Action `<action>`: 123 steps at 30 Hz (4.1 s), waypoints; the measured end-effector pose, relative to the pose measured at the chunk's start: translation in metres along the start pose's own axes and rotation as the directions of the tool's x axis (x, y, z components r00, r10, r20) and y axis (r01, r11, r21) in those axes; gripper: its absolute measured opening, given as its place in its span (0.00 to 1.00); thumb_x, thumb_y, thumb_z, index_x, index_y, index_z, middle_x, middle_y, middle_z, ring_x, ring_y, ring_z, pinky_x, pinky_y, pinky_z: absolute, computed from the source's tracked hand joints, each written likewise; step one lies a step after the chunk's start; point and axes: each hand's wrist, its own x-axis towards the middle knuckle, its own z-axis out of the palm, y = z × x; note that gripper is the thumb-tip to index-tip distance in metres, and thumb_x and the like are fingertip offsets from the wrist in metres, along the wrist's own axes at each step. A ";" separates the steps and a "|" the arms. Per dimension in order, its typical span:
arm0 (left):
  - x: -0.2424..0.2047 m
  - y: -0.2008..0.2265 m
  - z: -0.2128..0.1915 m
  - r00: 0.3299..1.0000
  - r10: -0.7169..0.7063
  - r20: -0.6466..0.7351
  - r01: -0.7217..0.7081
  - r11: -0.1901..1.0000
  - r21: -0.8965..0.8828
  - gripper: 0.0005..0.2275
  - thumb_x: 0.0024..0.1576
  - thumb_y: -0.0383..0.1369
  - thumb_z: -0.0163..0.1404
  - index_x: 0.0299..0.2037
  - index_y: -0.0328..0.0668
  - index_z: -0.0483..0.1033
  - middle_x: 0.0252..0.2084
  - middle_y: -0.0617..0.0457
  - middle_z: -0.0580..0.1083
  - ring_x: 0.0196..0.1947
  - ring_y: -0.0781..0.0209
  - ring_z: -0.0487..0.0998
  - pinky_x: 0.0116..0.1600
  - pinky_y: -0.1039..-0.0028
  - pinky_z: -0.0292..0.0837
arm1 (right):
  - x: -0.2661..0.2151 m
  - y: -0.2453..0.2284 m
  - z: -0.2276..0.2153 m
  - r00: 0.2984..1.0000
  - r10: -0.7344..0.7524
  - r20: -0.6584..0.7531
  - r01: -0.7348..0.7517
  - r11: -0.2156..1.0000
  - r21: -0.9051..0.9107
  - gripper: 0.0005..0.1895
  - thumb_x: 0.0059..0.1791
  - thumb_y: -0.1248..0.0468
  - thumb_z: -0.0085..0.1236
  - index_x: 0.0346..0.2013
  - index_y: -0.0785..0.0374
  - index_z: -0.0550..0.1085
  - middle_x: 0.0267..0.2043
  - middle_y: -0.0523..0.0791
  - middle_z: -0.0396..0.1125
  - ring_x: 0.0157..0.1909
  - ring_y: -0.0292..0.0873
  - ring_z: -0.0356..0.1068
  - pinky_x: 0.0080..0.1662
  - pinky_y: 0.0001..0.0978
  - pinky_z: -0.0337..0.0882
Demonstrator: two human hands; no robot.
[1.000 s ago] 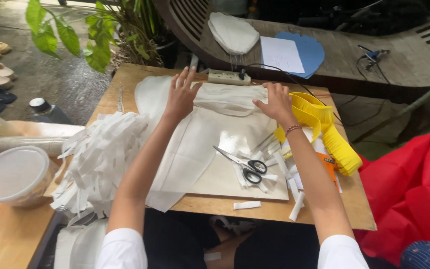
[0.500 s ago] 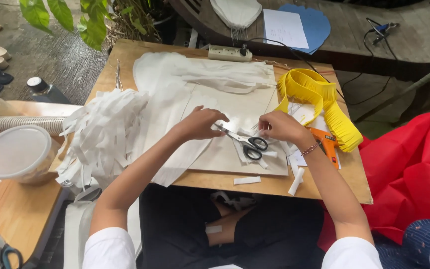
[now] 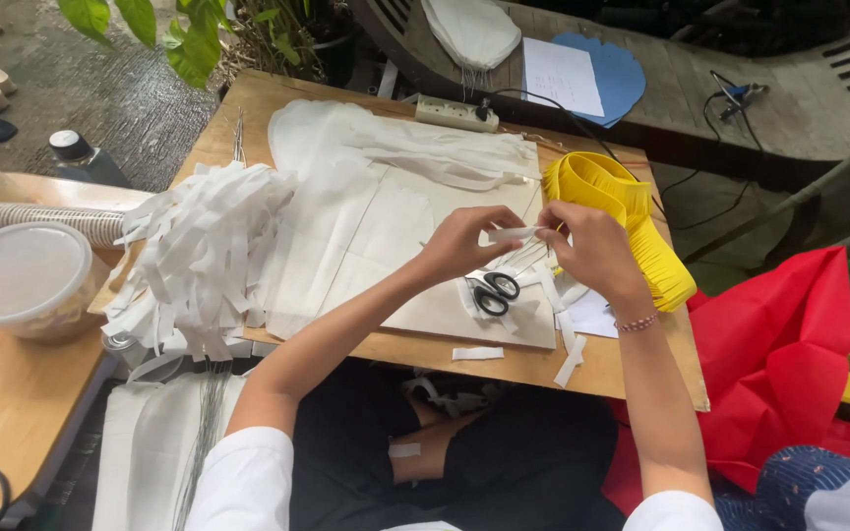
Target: Organizing and preparing small strips of white fabric by rolling or folding them on a workbench.
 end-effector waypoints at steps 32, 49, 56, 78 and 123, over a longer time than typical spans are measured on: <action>-0.031 0.043 -0.043 0.973 -0.153 -0.175 0.021 0.807 -0.590 0.12 0.48 0.30 0.69 0.39 0.38 0.82 0.32 0.51 0.81 0.36 0.67 0.82 0.52 0.72 0.77 | -0.019 0.003 0.026 0.978 -0.048 -0.205 0.186 0.653 0.734 0.05 0.48 0.71 0.66 0.37 0.67 0.78 0.33 0.47 0.71 0.39 0.40 0.73 0.45 0.34 0.76; -0.040 -0.018 -0.100 0.929 -0.337 -0.156 0.201 0.810 -0.552 0.17 0.52 0.32 0.66 0.49 0.35 0.81 0.34 0.47 0.80 0.32 0.65 0.79 0.44 0.75 0.78 | 0.010 0.068 0.024 0.960 -0.045 -0.278 0.237 -0.406 0.883 0.16 0.54 0.67 0.56 0.56 0.56 0.66 0.41 0.41 0.72 0.39 0.35 0.73 0.44 0.26 0.77; -0.024 -0.084 -0.138 0.909 -0.268 -0.318 0.219 0.959 -0.182 0.09 0.52 0.27 0.63 0.43 0.41 0.84 0.38 0.48 0.82 0.39 0.59 0.82 0.51 0.70 0.76 | 0.055 0.069 0.025 0.971 0.199 -0.136 0.075 0.287 0.955 0.17 0.54 0.69 0.56 0.57 0.57 0.68 0.38 0.45 0.72 0.40 0.37 0.77 0.42 0.23 0.79; 0.031 -0.190 -0.149 0.965 -0.108 -0.240 0.262 0.490 0.831 0.11 0.51 0.28 0.56 0.37 0.64 0.83 0.56 0.60 0.76 0.62 0.54 0.70 0.65 0.52 0.58 | 0.100 0.101 0.071 0.986 0.051 0.161 -0.061 0.996 0.060 0.13 0.47 0.64 0.59 0.46 0.50 0.77 0.43 0.41 0.78 0.50 0.46 0.76 0.55 0.43 0.70; -0.063 0.061 -0.053 0.993 -0.043 0.113 0.064 0.980 -0.187 0.07 0.52 0.31 0.64 0.37 0.40 0.81 0.32 0.49 0.81 0.36 0.54 0.82 0.55 0.59 0.73 | -0.054 -0.018 0.000 0.995 -0.044 0.090 -0.014 0.832 0.554 0.06 0.48 0.67 0.66 0.37 0.66 0.79 0.33 0.50 0.75 0.43 0.48 0.77 0.52 0.45 0.75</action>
